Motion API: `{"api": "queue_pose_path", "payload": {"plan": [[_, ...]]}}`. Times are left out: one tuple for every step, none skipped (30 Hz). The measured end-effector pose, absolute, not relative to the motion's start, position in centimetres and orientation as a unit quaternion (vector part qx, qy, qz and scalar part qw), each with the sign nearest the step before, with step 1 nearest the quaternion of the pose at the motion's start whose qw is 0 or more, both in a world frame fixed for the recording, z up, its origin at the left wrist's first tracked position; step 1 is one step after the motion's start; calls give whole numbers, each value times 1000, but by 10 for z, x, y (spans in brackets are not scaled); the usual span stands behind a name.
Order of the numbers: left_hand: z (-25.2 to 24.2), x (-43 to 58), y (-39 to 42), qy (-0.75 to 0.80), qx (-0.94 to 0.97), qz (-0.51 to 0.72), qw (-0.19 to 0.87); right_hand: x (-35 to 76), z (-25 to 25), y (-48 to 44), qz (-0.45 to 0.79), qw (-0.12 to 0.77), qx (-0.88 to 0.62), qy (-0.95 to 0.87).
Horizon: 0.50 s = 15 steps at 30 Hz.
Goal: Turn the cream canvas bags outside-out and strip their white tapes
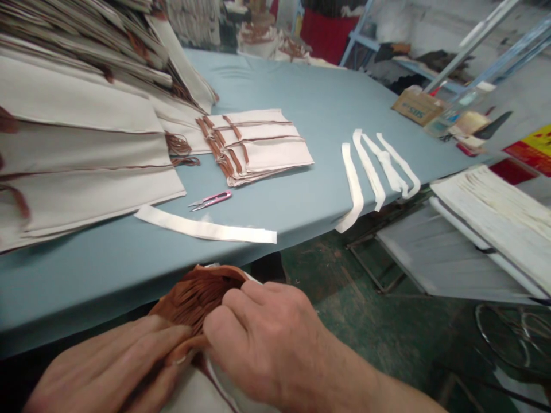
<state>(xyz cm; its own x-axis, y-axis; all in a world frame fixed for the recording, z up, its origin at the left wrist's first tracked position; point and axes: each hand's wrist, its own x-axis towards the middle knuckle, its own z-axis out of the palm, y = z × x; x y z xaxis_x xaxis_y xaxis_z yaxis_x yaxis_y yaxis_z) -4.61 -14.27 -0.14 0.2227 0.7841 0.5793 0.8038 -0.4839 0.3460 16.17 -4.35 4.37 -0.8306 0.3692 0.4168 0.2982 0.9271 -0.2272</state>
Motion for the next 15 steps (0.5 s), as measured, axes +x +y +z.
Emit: {"api": "queue_pose_path", "payload": {"plan": [[0,-46,-141,-504,-781,-369,3,161,41,-44,76,235,-178,-953],[2,-46,-140,-502,-780,-374,-3,161,38,-44,78,235,-181,-952],[4,-46,-140,-501,-781,-374,-9,160,36,-44,80,235,-183,-951],[6,-46,-139,-498,-783,-373,-14,160,35,-45,83,235,-184,-951],[8,-47,-139,-494,-787,-369,-22,159,33,-45,86,234,-186,-950],[10,-48,-139,-491,-792,-362,-31,159,33,-45,88,233,-187,-950],[12,-48,-139,-489,-795,-357,-38,158,33,-45,90,231,-188,-950],[13,-49,-139,-489,-796,-354,-43,158,33,-45,91,228,-190,-951],[14,-49,-139,-491,-795,-354,-42,157,33,-45,91,223,-192,-951],[14,-50,-139,-494,-793,-354,-45,157,33,-45,90,219,-193,-952],[14,-51,-139,-495,-792,-352,-53,157,33,-45,89,217,-194,-953],[13,-52,-140,-492,-795,-350,-63,157,33,-45,89,215,-195,-953],[11,-54,-143,-489,-797,-348,-68,157,32,-45,90,214,-196,-953],[8,-58,-146,-487,-800,-343,-66,157,32,-45,89,216,-196,-952],[4,-61,-150,-486,-805,-334,-60,157,31,-45,89,217,-197,-952]]}}
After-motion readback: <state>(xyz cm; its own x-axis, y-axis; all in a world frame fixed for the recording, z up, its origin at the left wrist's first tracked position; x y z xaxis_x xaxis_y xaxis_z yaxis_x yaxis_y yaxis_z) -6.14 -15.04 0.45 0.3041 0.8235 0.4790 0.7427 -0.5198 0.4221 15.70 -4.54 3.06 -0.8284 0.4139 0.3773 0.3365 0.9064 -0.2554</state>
